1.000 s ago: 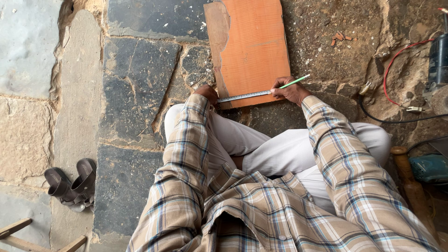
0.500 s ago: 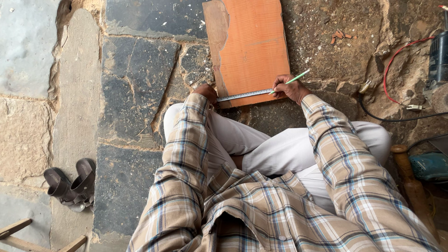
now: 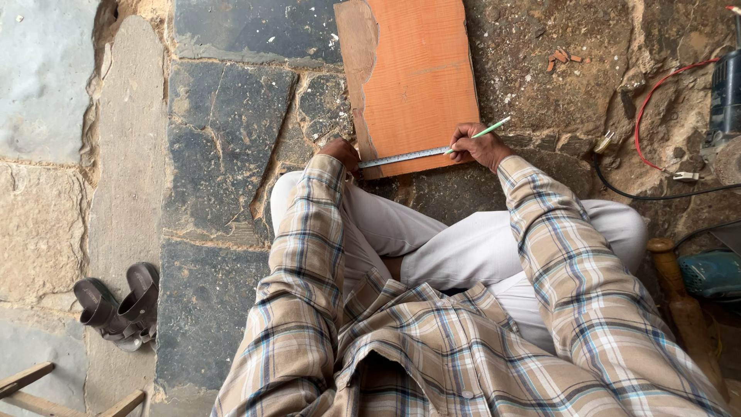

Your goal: The person sits on the floor and measures a wooden board with a tape measure, marking lines with a pencil. They then cut the board along the marked lines with a handheld circular saw and continue measuring and marking the smaller cut pieces with the tape measure, pencil, and a try square.

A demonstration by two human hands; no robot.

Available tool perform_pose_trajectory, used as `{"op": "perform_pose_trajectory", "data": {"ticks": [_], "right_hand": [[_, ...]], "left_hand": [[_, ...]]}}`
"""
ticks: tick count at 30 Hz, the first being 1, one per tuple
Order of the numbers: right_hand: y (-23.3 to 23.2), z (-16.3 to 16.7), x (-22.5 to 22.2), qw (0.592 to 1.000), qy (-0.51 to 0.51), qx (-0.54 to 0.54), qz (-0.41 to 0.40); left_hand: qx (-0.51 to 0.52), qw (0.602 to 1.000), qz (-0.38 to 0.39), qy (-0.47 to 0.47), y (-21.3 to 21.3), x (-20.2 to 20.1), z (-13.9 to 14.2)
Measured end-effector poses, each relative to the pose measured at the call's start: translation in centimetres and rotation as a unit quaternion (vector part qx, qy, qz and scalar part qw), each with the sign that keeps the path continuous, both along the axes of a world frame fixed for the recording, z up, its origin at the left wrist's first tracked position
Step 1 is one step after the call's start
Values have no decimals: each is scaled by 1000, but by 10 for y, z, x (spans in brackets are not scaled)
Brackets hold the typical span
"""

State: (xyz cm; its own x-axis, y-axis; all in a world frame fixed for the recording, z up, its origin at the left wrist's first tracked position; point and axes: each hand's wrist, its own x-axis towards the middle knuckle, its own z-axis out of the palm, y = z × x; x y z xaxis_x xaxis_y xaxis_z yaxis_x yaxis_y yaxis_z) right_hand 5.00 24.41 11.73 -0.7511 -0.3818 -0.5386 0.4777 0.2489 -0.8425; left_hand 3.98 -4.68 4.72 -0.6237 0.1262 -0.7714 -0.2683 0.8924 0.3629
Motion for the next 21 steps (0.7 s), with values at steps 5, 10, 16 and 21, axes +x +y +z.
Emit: {"op": "perform_pose_trajectory", "data": {"ticks": [5,10,16,21], "right_hand": [[0,1,0,1000,-7,-7,-1],[0,1,0,1000,-12,-10,-11],[-2,4,1,1000,-8,-14,-10],[-2,6,1,1000,-12,-20,-15]], "left_hand": [[-1,1000,2,-1,0,0,1],[-2,1000,2,0,1,0,5],[-4,1000,2,-3,4,0,11],[-4,1000,1,3,5,0,14]]}}
